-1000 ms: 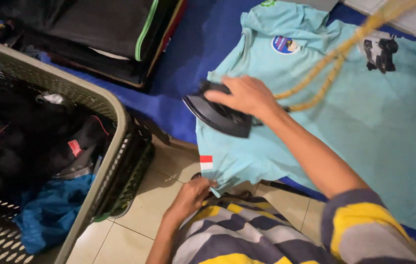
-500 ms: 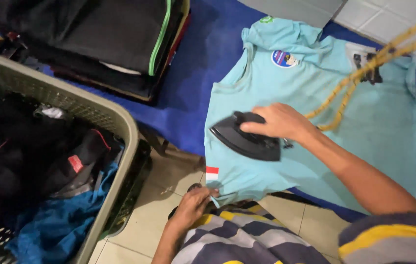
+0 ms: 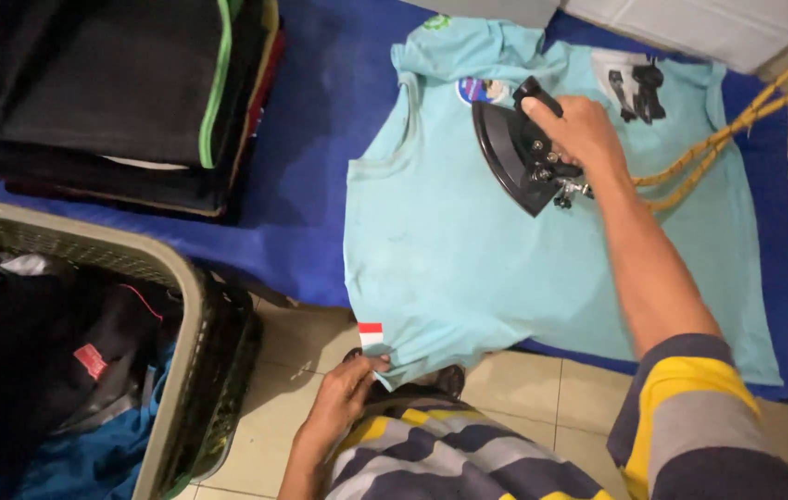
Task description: The person irons various garments with a steam iron and then folds them neatly using a cardboard template as a guide.
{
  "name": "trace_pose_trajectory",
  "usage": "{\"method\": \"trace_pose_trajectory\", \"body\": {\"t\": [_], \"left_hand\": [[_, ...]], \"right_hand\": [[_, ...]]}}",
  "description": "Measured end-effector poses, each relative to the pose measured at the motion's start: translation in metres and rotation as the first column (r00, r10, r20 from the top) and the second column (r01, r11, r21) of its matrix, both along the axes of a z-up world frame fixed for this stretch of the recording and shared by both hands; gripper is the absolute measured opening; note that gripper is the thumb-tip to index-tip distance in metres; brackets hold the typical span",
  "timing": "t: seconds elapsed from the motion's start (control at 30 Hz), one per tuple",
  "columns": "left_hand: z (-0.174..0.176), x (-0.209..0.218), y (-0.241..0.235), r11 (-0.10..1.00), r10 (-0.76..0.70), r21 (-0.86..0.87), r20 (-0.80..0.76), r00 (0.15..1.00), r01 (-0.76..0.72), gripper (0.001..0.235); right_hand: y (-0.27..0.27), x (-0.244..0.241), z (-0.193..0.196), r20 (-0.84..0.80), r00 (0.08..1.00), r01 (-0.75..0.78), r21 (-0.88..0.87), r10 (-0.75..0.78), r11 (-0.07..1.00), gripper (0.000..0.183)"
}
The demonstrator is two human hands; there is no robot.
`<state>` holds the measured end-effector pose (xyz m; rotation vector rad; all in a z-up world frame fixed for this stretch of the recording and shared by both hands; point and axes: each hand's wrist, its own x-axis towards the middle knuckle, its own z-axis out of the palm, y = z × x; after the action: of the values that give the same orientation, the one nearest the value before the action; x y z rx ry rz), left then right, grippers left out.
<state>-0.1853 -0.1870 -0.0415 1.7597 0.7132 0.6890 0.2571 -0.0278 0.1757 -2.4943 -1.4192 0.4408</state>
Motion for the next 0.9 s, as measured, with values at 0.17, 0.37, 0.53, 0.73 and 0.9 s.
{"method": "trace_pose_trajectory", "body": {"t": [0.17,0.37,0.53,0.73,0.9], "left_hand": [[-0.005,-0.006,-0.002,0.998,-0.007,-0.064,0.048,0.999,0.011,0.023],[-0.003,0.0,0.009,0.997,-0.024,-0.072,0.005,1.0,0.024,0.03],[0.043,-0.003,0.024,0.997,0.005,-0.076,-0.215,0.977,-0.022,0.027],[0.107,0.005,0.069,0.892,0.277,0.384,-0.049,0.96,-0.238,0.027],[0.097,0.043,0.12,0.799,0.469,0.538,-0.279,0.838,-0.268,0.036]], "right_hand": [[-0.064,-0.021,0.016,-0.153,0.988,-0.059,-0.234,0.023,0.971,0.054],[-0.186,-0.007,-0.013,-0.08,0.96,-0.273,-0.482,0.268,0.833,0.062],[-0.228,-0.007,-0.003,-0.02,0.973,-0.217,-0.441,0.232,0.871,0.043],[-0.161,0.06,-0.001,0.137,0.989,0.1,-0.28,-0.064,0.955,0.064],[-0.117,0.152,-0.019,0.17,0.974,0.16,-0.065,-0.147,0.985,0.076]]}}
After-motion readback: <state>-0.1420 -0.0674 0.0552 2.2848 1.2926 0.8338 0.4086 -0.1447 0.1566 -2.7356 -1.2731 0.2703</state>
